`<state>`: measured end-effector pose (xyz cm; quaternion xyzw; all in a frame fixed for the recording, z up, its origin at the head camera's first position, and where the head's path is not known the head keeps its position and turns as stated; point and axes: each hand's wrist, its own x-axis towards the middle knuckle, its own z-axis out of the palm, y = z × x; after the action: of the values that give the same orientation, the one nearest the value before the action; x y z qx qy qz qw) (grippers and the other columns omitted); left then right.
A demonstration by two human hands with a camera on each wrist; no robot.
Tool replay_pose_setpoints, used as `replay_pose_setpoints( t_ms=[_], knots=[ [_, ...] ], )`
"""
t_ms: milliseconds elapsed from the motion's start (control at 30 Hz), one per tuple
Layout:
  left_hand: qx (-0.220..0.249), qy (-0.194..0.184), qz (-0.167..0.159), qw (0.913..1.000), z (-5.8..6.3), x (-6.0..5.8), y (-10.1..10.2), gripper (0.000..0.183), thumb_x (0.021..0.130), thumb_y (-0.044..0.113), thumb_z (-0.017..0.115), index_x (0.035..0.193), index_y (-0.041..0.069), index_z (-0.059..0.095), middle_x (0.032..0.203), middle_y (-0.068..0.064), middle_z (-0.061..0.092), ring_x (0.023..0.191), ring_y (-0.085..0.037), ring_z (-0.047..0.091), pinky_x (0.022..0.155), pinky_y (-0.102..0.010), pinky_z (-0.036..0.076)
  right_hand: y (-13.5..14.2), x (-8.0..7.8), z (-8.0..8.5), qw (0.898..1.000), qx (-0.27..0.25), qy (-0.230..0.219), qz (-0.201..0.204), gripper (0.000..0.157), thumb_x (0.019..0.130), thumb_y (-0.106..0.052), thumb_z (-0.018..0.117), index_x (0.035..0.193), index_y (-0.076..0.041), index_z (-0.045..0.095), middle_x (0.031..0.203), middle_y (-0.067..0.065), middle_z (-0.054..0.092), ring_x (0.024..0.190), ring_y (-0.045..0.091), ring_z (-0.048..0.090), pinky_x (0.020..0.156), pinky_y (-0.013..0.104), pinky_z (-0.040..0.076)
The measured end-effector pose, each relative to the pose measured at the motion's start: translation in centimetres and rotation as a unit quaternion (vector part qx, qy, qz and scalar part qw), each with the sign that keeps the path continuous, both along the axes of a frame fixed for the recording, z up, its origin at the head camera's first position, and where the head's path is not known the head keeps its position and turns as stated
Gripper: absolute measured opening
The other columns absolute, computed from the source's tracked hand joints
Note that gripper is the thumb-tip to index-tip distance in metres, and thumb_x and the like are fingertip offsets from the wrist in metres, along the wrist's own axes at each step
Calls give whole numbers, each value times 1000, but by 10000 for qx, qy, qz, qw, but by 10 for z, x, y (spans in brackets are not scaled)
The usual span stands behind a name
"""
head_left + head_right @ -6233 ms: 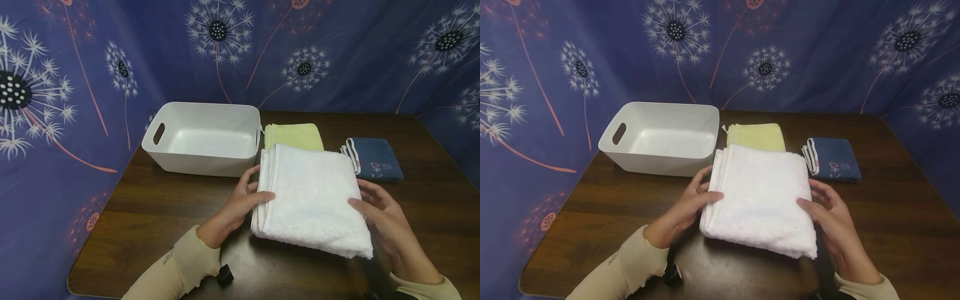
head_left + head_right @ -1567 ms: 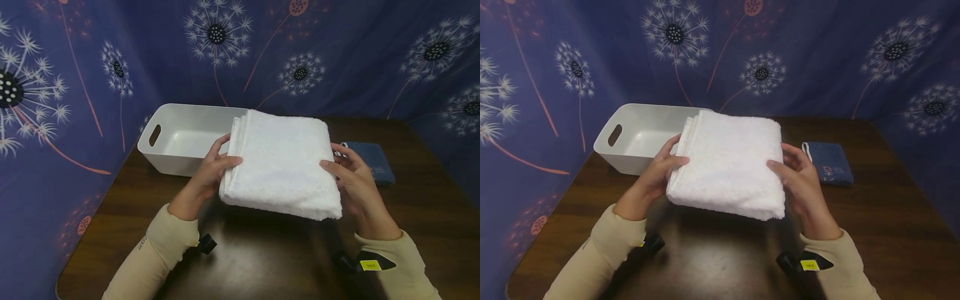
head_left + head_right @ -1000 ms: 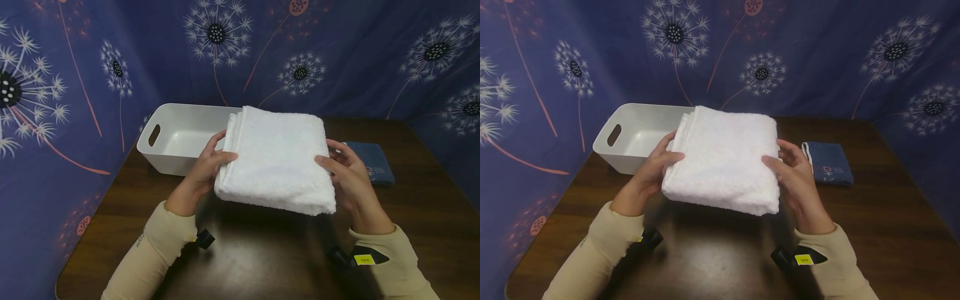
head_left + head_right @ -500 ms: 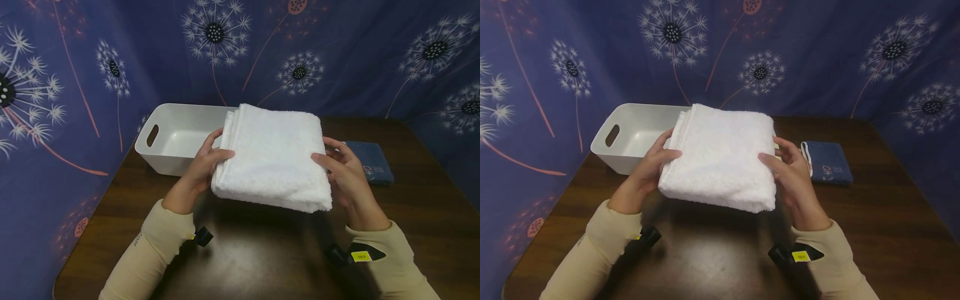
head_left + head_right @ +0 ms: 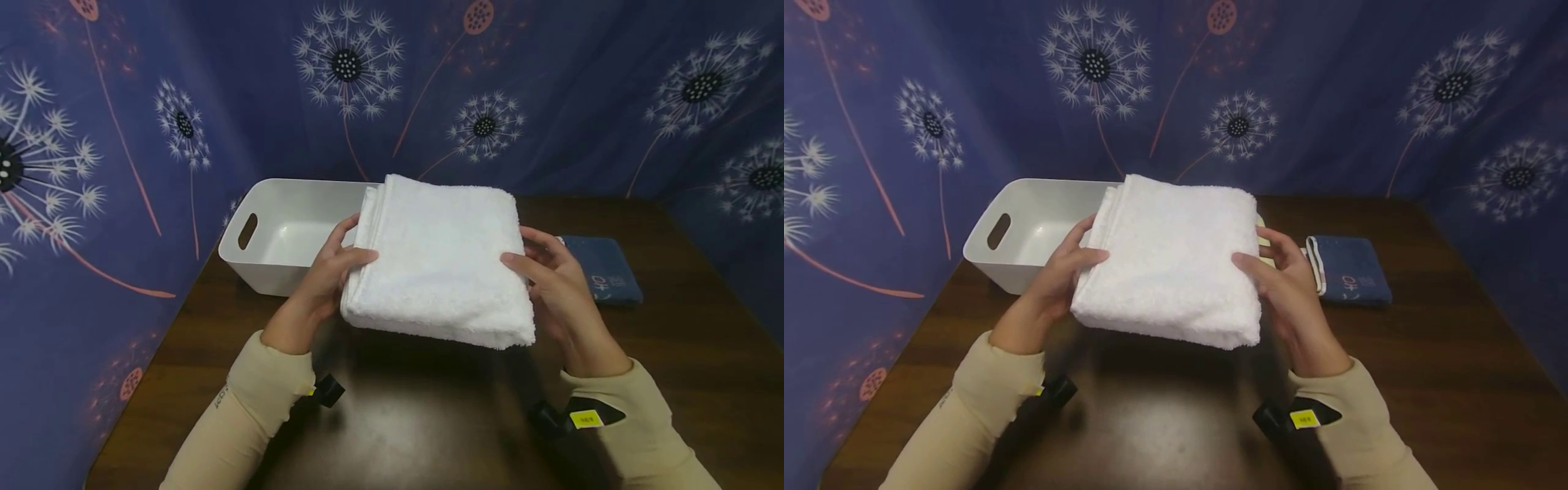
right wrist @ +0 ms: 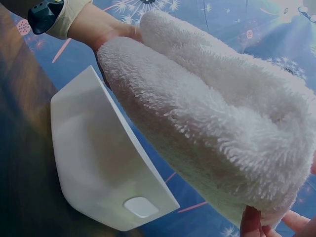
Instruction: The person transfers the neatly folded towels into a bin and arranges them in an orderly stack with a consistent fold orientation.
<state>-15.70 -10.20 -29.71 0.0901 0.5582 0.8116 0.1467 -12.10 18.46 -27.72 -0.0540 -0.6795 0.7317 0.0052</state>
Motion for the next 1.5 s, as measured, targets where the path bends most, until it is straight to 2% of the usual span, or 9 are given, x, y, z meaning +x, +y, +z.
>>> replay_pose_setpoints(
  t_ms=[300, 600, 867, 1100, 1300, 1500],
  knots=[
    [-47, 26, 73, 10000, 3, -3, -5, 70, 83, 6, 53, 145, 20, 22, 126, -19, 43, 95, -24, 54, 74, -35, 49, -5, -6, 3, 9998, 182, 27, 3, 55, 83, -18, 71, 130, -14, 42, 112, 5, 44, 96, 20, 47, 66, 28, 53],
    [-63, -10, 118, 9999, 9, -6, -11, 69, 84, 4, 51, 145, 19, 23, 124, -17, 43, 93, -22, 55, 73, -34, 49, -12, -11, 6, 9997, -165, 154, 17, 49, 82, -13, 72, 124, -15, 47, 109, 7, 45, 95, 20, 49, 63, 28, 53],
    [-4, -82, 125, 9999, 12, -12, -17, 69, 83, 4, 51, 144, 21, 23, 122, -15, 44, 89, -20, 58, 70, -33, 51, -17, -18, 8, 9997, -136, 218, 43, 48, 83, -12, 71, 124, -14, 46, 106, 7, 45, 94, 20, 49, 63, 27, 54],
    [-14, -129, 117, 9998, 13, -15, -22, 69, 84, 3, 51, 144, 20, 22, 126, -14, 40, 94, -22, 56, 72, -33, 50, -21, -22, 9, 9997, 107, 201, 59, 52, 82, -14, 71, 128, -11, 45, 108, 7, 45, 95, 19, 49, 63, 27, 53],
    [65, -122, 87, 9999, 14, -17, -24, 69, 84, 2, 50, 144, 21, 22, 127, -13, 39, 98, -23, 53, 73, -33, 50, -24, -25, 9, 9997, 23, 220, 89, 55, 82, -14, 72, 129, -10, 44, 109, 9, 45, 95, 21, 50, 62, 28, 53],
    [66, -35, 37, 10000, 13, -20, -28, 68, 85, 2, 48, 144, 20, 21, 128, -13, 38, 100, -24, 52, 75, -34, 49, -28, -28, 11, 9998, 74, 193, 57, 52, 82, -14, 71, 127, -11, 45, 106, 8, 43, 92, 19, 50, 62, 26, 54]
  ],
)
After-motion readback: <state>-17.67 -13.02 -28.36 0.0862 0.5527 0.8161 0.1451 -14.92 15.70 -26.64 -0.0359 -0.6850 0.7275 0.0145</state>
